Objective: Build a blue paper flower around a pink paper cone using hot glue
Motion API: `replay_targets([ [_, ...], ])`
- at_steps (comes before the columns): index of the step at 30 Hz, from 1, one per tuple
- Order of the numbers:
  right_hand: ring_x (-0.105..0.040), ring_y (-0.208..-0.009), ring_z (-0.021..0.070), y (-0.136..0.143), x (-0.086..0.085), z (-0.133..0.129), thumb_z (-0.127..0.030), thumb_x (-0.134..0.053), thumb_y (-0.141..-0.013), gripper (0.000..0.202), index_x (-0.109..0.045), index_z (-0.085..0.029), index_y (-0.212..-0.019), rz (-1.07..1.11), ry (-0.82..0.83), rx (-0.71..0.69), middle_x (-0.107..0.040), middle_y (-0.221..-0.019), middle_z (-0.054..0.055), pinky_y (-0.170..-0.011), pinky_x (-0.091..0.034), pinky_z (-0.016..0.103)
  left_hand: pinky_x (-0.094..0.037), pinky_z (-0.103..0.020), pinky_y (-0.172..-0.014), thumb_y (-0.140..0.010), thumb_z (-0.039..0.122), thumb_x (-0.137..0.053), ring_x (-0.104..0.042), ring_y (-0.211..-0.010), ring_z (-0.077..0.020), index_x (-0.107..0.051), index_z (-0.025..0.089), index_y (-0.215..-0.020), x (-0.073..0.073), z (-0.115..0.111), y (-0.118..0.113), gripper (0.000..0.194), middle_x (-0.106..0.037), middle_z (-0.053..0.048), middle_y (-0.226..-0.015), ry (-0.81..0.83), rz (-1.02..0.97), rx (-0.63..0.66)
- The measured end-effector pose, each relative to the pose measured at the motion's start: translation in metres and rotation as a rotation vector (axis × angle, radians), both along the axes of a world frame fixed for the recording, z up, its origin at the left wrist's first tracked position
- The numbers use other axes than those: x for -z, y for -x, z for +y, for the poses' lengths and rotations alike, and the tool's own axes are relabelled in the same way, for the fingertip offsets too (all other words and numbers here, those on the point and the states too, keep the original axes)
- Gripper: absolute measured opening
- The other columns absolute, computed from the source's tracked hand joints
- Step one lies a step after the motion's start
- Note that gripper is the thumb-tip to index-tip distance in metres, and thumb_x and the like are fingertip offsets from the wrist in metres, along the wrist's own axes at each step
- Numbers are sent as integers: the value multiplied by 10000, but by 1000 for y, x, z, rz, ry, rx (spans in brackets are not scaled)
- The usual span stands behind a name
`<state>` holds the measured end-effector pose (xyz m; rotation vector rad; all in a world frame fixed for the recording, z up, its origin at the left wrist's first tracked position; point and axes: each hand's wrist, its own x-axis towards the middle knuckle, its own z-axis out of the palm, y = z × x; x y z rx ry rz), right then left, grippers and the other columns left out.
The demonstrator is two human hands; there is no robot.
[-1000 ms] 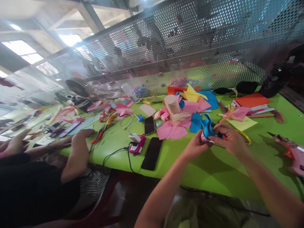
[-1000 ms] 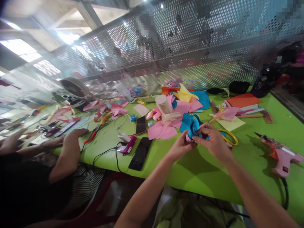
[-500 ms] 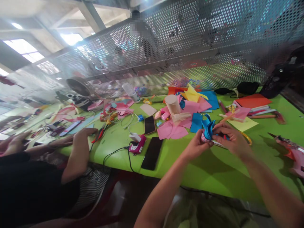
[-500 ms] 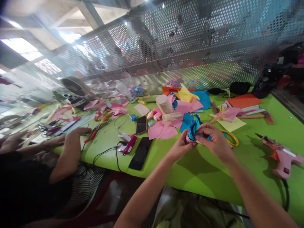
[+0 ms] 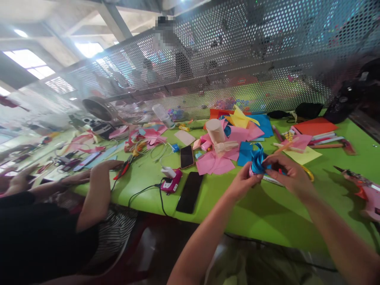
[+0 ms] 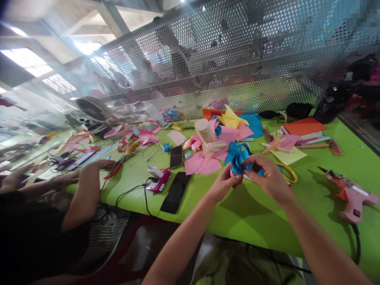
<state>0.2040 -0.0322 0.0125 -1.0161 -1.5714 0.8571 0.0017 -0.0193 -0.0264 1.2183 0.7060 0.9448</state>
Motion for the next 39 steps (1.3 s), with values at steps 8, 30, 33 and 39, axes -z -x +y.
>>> replay_targets([
  [8,-644,-803,213,6,-4,-8,-365,-800,-962,66,-774,-321,-1002,-51,-180,49,-719,-1135,50,-767,-558,414,-284,-243,-600,-718,760,-909,-399,-652,-78,-578,208,-995,5,3,-7,700,-517,70,-743,-4,-13,-137],
  [30,-664,-708,210,2,1,1,-482,-824,-884,225,-766,-266,-906,-129,51,58,-755,-805,9,-676,-524,363,-391,-212,-675,-842,500,-893,-453,-738,-98,-607,196,-1149,4,1,-5,518,-560,50,-876,-159,232,-96],
  [33,-681,-721,225,-1,2,3,-532,-829,-896,254,-792,-281,-904,-89,74,15,-776,-816,10,-683,-538,376,-452,-222,-726,-709,504,-999,-525,-787,-114,-623,184,-1186,7,3,-8,687,-622,25,-932,-67,166,-57],
  [39,-744,-866,284,1,8,4,-525,-836,-898,214,-859,-313,-894,-155,-20,10,-827,-899,34,-802,-587,430,-496,-256,-808,-593,502,-1061,-557,-835,-132,-696,163,-1090,12,4,-11,704,-644,18,-920,9,112,-96],
])
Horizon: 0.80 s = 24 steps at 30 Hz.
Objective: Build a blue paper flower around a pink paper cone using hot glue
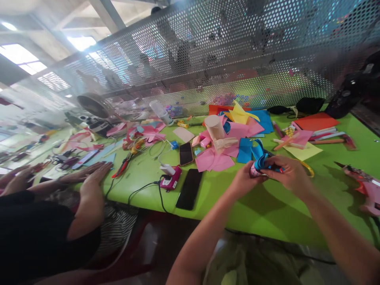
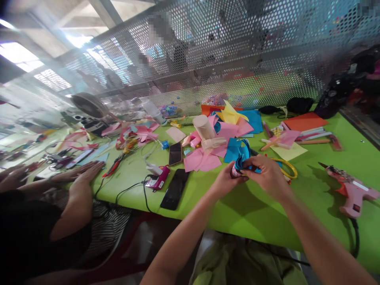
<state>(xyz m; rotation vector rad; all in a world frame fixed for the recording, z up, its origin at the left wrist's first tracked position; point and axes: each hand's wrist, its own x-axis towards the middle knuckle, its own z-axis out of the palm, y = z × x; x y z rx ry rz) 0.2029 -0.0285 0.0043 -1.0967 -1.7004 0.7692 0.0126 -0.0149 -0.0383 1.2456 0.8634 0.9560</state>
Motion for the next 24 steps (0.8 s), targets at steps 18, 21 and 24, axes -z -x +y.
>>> replay_targets([
  [18,-788,-979,285,1,-4,-3,-469,-753,-986,232,-872,-287,-1067,13,127,-189,-862,-1066,33,-898,-620,415,-466,-254,-771,-578,535,-1068,-505,-790,-116,-635,179,-970,-4,-2,2,684,-572,47,-834,-3,-24,-2],
  [21,-773,-985,291,2,-1,-4,-480,-760,-982,228,-867,-298,-1066,4,110,-166,-848,-1048,42,-927,-613,443,-449,-246,-748,-583,552,-1059,-497,-786,-114,-636,181,-961,-5,-1,2,678,-569,46,-829,-4,-40,-15],
  [24,-750,-986,302,4,-2,-6,-488,-763,-974,203,-858,-312,-1010,0,45,-70,-810,-1021,54,-925,-612,476,-444,-245,-749,-601,567,-1044,-522,-812,-123,-649,182,-1017,-7,1,1,691,-596,39,-861,-2,-89,-13],
])
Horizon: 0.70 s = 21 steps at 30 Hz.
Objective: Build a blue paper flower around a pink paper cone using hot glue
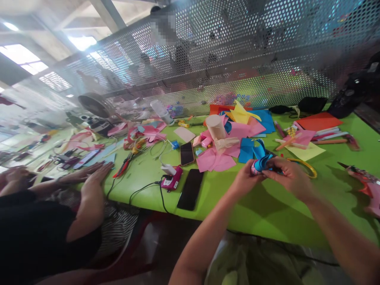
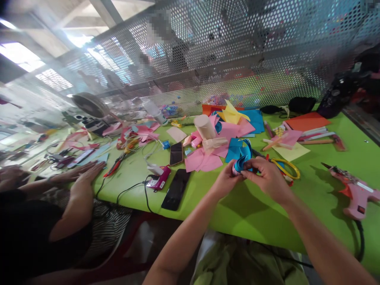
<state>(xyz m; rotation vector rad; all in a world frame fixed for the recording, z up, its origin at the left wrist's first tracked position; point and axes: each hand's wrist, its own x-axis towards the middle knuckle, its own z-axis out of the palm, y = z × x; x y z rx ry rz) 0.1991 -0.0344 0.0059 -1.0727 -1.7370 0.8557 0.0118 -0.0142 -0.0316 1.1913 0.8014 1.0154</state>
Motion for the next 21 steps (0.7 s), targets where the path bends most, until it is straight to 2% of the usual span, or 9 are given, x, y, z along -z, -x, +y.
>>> replay_targets([
  [5,-689,-1105,325,2,-5,1,-484,-803,-941,173,-855,-322,-915,-18,-130,101,-725,-1102,80,-1023,-572,520,-451,-244,-760,-571,526,-1063,-530,-816,-123,-644,176,-1047,-3,2,-1,725,-618,36,-882,24,-3,-2],
  [10,-663,-1162,321,4,1,4,-522,-796,-942,212,-866,-323,-921,39,-77,84,-708,-1187,74,-1087,-543,531,-443,-241,-742,-594,523,-1056,-523,-793,-115,-615,180,-1046,-8,-1,0,719,-621,30,-887,30,-24,27],
  [15,-664,-1147,315,4,6,6,-609,-803,-913,301,-872,-316,-903,62,-33,56,-712,-1170,82,-1057,-557,523,-418,-246,-748,-607,542,-1043,-498,-790,-114,-614,186,-1036,-11,-4,3,703,-576,41,-862,13,-20,68],
  [21,-689,-1092,316,0,1,9,-622,-859,-862,337,-852,-286,-834,44,-32,48,-721,-1151,99,-974,-593,487,-404,-275,-790,-709,652,-944,-498,-839,-144,-656,191,-1135,-14,-7,13,691,-592,9,-919,19,-10,125],
])
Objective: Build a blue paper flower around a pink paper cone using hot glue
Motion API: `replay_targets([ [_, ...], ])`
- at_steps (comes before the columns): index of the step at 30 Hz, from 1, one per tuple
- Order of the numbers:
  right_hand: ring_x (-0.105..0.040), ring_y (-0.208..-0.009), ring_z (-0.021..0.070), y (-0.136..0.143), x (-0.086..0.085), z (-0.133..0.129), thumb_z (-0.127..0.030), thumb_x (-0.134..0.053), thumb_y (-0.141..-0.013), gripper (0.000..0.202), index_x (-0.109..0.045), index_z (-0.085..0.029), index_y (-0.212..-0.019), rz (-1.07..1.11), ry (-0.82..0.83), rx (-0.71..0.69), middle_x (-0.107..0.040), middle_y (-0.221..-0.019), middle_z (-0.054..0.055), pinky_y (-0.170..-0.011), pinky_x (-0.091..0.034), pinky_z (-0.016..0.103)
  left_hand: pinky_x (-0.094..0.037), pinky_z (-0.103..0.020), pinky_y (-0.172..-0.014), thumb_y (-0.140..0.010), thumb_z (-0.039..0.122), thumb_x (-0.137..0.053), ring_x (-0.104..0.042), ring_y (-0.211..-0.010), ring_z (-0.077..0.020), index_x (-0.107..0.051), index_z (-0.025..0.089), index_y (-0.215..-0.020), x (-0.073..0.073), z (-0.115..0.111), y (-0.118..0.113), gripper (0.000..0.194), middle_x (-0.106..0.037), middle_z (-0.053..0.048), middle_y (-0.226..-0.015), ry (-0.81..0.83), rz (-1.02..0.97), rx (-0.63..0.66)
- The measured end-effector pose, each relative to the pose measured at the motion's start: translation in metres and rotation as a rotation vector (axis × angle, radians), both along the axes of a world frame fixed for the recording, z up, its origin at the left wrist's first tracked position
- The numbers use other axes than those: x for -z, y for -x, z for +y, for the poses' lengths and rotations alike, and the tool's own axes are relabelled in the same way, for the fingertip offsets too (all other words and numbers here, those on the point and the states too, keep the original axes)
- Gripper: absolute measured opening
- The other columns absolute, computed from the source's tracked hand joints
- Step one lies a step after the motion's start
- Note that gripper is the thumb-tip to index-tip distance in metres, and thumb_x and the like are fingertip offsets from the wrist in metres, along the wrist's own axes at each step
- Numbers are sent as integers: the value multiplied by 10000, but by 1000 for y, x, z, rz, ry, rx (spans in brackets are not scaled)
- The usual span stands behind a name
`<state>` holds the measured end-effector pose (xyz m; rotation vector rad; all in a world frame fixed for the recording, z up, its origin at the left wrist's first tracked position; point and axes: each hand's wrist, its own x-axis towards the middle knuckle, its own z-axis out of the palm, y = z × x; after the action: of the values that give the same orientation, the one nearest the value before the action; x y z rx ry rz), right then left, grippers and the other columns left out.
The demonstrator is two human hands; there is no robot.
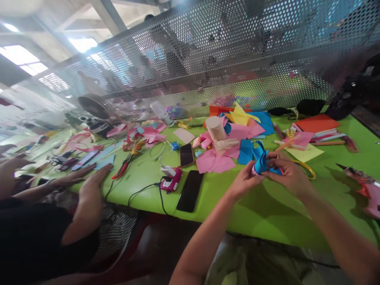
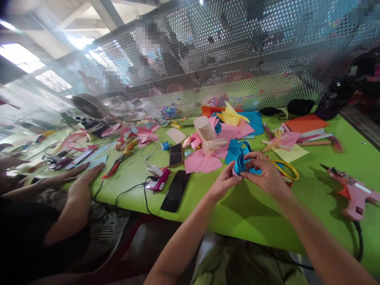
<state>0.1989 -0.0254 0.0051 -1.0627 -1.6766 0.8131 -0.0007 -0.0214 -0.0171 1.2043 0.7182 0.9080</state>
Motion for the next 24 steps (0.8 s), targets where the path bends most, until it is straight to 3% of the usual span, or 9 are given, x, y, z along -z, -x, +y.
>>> replay_targets([
  [5,-698,-1042,310,0,0,0,-668,-869,-839,392,-816,-282,-796,0,0,15,-721,-1147,94,-933,-602,492,-379,-273,-751,-903,740,-763,-482,-790,-129,-647,196,-1165,5,0,4,615,-558,17,-881,-67,58,-22],
  [9,-700,-1040,304,-1,2,0,-672,-857,-847,407,-791,-274,-793,4,13,11,-729,-1150,91,-905,-593,479,-378,-272,-723,-903,785,-736,-488,-766,-122,-641,196,-1168,7,0,3,653,-580,12,-887,-72,101,-34],
  [13,-709,-1044,306,-2,0,0,-607,-885,-838,359,-765,-273,-787,11,2,4,-739,-1164,92,-861,-592,458,-360,-269,-695,-918,787,-719,-459,-731,-107,-618,186,-1053,3,0,3,624,-555,22,-847,-106,110,-30],
  [16,-702,-952,272,-2,-2,-1,-497,-935,-803,288,-765,-301,-930,65,-5,9,-750,-1153,63,-837,-592,446,-347,-264,-677,-908,789,-729,-437,-712,-97,-604,185,-991,2,0,3,623,-537,33,-818,-105,114,-53],
  [18,-699,-931,262,-2,-1,-1,-458,-945,-791,365,-755,-325,-1073,111,9,7,-760,-1134,44,-850,-596,442,-340,-258,-662,-876,803,-753,-425,-697,-93,-613,186,-987,6,1,2,643,-520,44,-795,-80,98,-91],
  [24,-727,-929,277,1,1,-2,-479,-927,-806,462,-765,-304,-1202,80,73,-15,-793,-1042,46,-874,-610,451,-373,-256,-664,-834,796,-804,-467,-695,-99,-668,184,-1014,14,5,2,652,-519,42,-781,-37,37,-151],
])
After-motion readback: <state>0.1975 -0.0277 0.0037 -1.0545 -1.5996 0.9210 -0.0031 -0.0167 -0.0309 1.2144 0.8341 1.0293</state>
